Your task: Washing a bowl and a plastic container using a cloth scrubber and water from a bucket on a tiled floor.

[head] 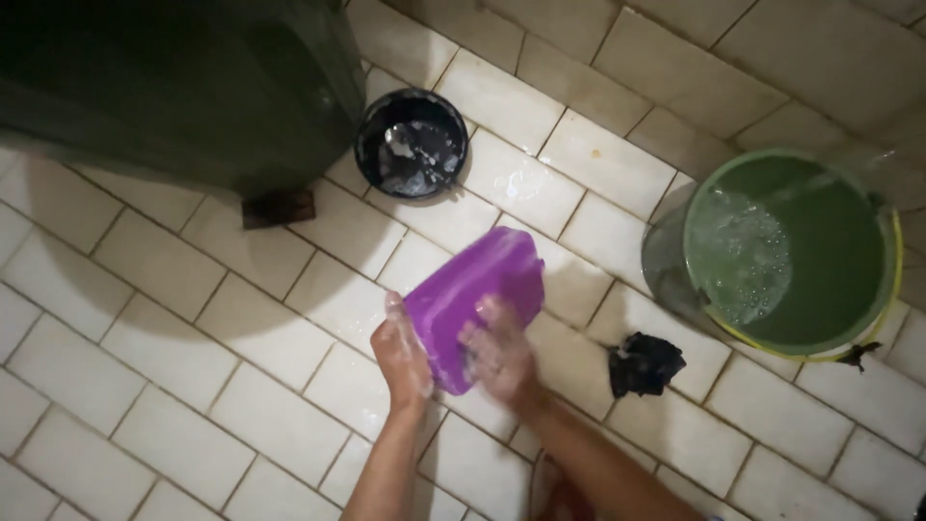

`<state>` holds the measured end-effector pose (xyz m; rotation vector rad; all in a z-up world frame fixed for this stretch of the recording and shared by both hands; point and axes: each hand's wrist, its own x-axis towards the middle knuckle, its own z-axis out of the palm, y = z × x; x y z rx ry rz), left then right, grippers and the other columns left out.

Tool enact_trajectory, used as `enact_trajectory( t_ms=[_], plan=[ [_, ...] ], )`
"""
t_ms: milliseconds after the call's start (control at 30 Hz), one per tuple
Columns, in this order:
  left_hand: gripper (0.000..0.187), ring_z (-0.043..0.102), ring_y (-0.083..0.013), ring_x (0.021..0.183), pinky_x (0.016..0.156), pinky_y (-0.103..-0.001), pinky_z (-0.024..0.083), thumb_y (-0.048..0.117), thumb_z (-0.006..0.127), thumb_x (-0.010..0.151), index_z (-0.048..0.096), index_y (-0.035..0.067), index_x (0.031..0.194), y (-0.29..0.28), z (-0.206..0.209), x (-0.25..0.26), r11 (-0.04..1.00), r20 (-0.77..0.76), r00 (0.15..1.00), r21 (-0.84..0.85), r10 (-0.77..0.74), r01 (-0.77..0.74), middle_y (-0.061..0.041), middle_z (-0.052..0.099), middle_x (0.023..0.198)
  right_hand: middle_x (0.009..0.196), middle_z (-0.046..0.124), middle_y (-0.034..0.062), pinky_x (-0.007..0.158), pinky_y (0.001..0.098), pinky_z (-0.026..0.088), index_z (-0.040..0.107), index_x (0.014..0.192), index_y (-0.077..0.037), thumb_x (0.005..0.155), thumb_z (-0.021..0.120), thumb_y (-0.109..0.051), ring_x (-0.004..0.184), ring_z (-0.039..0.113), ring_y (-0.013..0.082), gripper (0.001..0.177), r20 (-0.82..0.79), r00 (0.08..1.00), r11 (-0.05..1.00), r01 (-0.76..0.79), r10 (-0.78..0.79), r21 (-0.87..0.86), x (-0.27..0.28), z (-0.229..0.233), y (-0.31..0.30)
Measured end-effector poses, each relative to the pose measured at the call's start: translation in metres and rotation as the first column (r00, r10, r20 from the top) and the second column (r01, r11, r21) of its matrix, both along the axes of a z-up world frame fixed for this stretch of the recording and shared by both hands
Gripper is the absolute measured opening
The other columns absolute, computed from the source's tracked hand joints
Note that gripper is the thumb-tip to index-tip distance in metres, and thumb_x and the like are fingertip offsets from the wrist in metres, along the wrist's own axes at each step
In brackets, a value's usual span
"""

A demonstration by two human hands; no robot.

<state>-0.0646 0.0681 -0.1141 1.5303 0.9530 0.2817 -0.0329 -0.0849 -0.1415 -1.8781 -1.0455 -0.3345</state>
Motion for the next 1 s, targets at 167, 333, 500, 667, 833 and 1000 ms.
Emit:
enact_trajectory(
  t_ms=[167, 333, 500, 667, 833, 1000],
  plan=[
    [0.061, 0.050, -0.0126, 0.049, 0.052, -0.035, 0.050, 0.057, 0.039, 0.102, 0.062, 0.010, 0.069, -0.024, 0.021, -0.002, 0.994, -0.024, 0.999, -0.101, 0.032, -0.034, 0.000, 0.050, 0.056, 0.150, 0.059, 0.0216, 0.116, 0.0436, 0.044, 0.070, 0.134, -0.009, 0.103, 0.059, -0.006, 0.144, 0.052, 0.0358, 0.033, -0.476, 0.721, 0.846, 0.523, -0.504, -0.104, 0.067, 0.031, 0.013],
    [0.053, 0.060, -0.0130, 0.077, 0.070, -0.039, 0.055, 0.057, 0.046, 0.105, 0.065, 0.007, 0.104, -0.034, 0.016, 0.014, 0.997, 0.318, 0.946, -0.059, 0.062, -0.045, -0.001, 0.067, 0.090, 0.134, 0.068, 0.0165, 0.115, 0.0440, 0.041, 0.076, 0.116, -0.007, 0.090, 0.069, -0.017, 0.134, 0.057, 0.0347, 0.028, -0.273, 0.947, 0.984, 0.146, -0.168, -0.100, 0.016, 0.107, 0.036],
    [0.050, 0.067, -0.0195, 0.084, 0.075, -0.044, 0.059, 0.054, 0.041, 0.105, 0.060, 0.009, 0.119, -0.030, -0.002, 0.005, 0.752, 0.027, 0.914, -0.579, 0.404, -0.316, -0.006, 0.068, 0.103, 0.132, 0.069, 0.0089, 0.114, 0.0387, 0.052, 0.077, 0.111, -0.017, 0.094, 0.080, -0.028, 0.130, 0.063, 0.0250, 0.020, 0.246, 0.954, 0.980, -0.142, 0.172, -0.136, 0.006, 0.049, -0.011],
    [0.045, 0.079, -0.0251, 0.093, 0.086, -0.048, 0.059, 0.035, 0.036, 0.102, 0.059, 0.013, 0.134, -0.068, -0.013, -0.014, 0.341, -0.159, 0.813, -0.850, 0.560, -0.401, -0.013, 0.073, 0.116, 0.131, 0.058, 0.0011, 0.094, 0.0409, 0.063, 0.071, 0.092, -0.028, 0.083, 0.079, -0.026, 0.119, 0.070, 0.0200, 0.013, -0.620, 0.718, 0.913, 0.409, -0.317, 0.006, 0.043, 0.032, -0.033],
    [0.045, 0.078, -0.0269, 0.091, 0.081, -0.046, 0.060, 0.033, 0.038, 0.103, 0.059, 0.009, 0.135, -0.076, -0.026, -0.011, 0.275, -0.279, 0.836, -0.854, 0.472, -0.441, -0.014, 0.072, 0.115, 0.130, 0.067, 0.0026, 0.114, 0.0593, 0.047, 0.065, 0.078, -0.021, 0.085, 0.081, -0.016, 0.131, 0.062, 0.0269, 0.019, 0.237, 0.963, 0.983, -0.091, 0.127, -0.159, 0.012, 0.074, -0.022],
    [0.045, 0.076, -0.0293, 0.089, 0.075, -0.044, 0.062, 0.031, 0.041, 0.105, 0.059, 0.004, 0.136, -0.084, -0.020, -0.030, 0.172, -0.456, 0.816, -0.826, 0.354, -0.536, -0.017, 0.071, 0.115, 0.138, 0.060, 0.0140, 0.120, 0.0520, 0.045, 0.062, 0.088, -0.010, 0.094, 0.073, -0.013, 0.137, 0.058, 0.0338, 0.013, -0.033, 0.955, 0.955, 0.293, -0.295, -0.042, 0.076, 0.030, -0.045]
  ],
)
